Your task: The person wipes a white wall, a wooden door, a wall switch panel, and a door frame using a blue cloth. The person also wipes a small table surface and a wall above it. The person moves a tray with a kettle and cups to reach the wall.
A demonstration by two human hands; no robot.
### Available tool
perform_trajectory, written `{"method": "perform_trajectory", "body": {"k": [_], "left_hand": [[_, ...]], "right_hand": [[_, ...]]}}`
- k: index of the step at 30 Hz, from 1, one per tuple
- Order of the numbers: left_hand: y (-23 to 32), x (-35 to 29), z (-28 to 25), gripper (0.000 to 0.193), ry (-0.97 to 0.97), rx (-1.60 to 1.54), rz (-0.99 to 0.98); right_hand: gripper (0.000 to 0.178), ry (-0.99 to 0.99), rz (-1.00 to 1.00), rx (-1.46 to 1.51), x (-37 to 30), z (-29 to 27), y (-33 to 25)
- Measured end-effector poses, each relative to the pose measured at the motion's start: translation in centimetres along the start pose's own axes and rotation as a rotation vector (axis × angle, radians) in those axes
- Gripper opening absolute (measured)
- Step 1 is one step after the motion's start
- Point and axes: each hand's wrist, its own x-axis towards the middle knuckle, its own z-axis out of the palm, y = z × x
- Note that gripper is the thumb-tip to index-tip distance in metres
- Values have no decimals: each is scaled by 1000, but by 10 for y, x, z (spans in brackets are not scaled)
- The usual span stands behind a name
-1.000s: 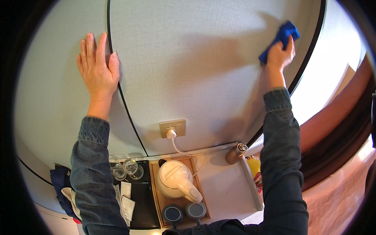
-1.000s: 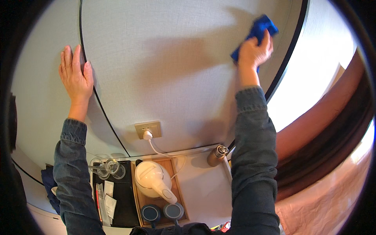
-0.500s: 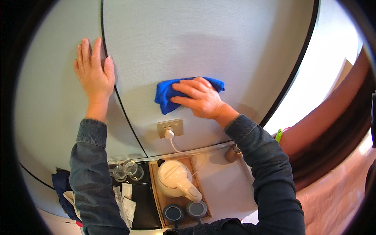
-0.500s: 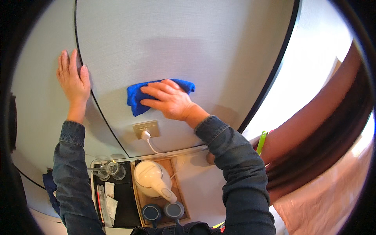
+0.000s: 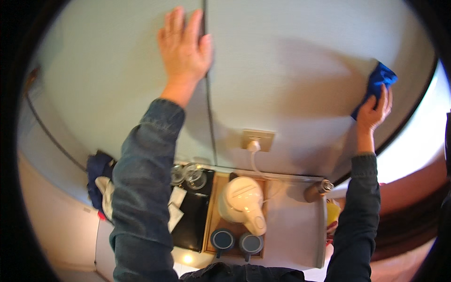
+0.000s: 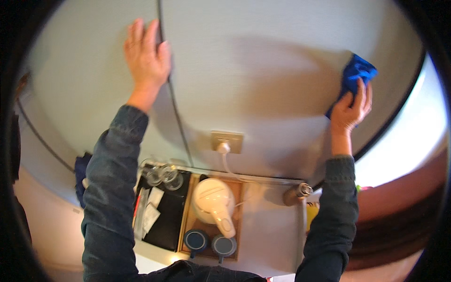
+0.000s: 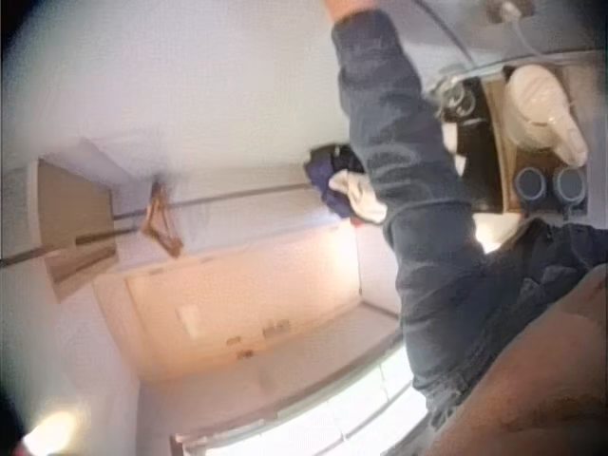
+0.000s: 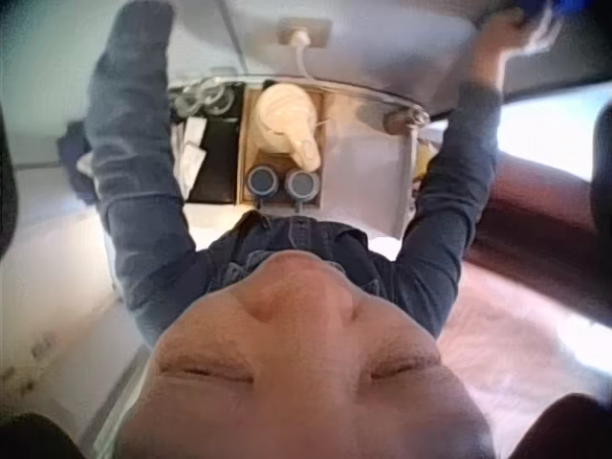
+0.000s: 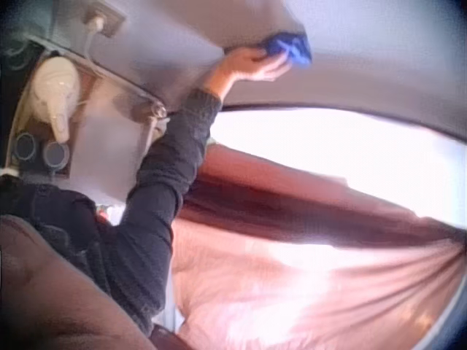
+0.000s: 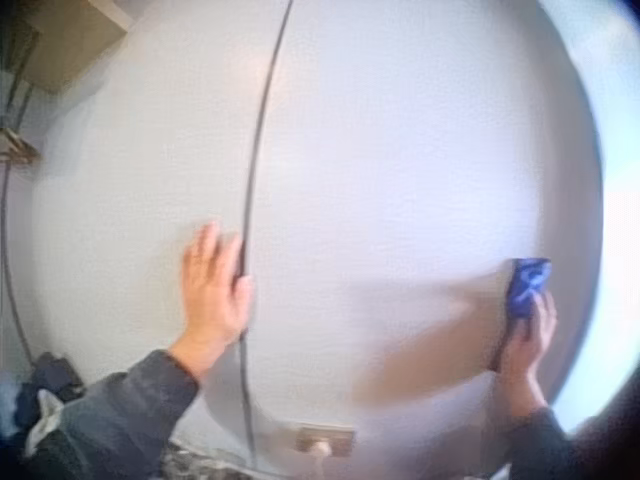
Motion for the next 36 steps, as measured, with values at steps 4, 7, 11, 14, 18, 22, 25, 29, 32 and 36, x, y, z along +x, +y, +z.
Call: {"method": "perform_trajectory", "body": {"k": [4, 7, 11, 14, 18, 22, 25, 29, 32, 36], "left_hand": [[4, 3, -8, 52, -114, 40, -56], [7, 8, -16, 54, -189, 16, -130], [9, 8, -18, 53, -212, -53, -119], [-6, -6, -26, 49, -116, -266, 0], [-56, -49, -80, 48, -504, -430, 198], [-103, -94, -163, 41, -775, -697, -76], [-142, -114, -209, 37, -830, -701, -144], [-177, -134, -241, 36, -971, -703, -224], [-189, -140, -250, 35, -991, -685, -238], [-202, -127, -256, 35, -1055, -609, -220]], "right_hand": [[39, -67, 72, 55, -25, -1, -22], [40, -132, 16, 101, -31, -7, -39], [39, -199, 71, 89, -20, -6, -70], [38, -314, 34, 164, 6, 12, -120], [42, -366, -79, 231, 50, 57, -222], [42, -311, -188, 304, 49, 93, -320], [42, -380, -235, 353, 7, 90, -371], [41, -690, -365, 474, -54, 59, -404], [37, -904, -544, 643, -81, 39, -416], [35, -795, -539, 686, -55, 52, -415]]}}
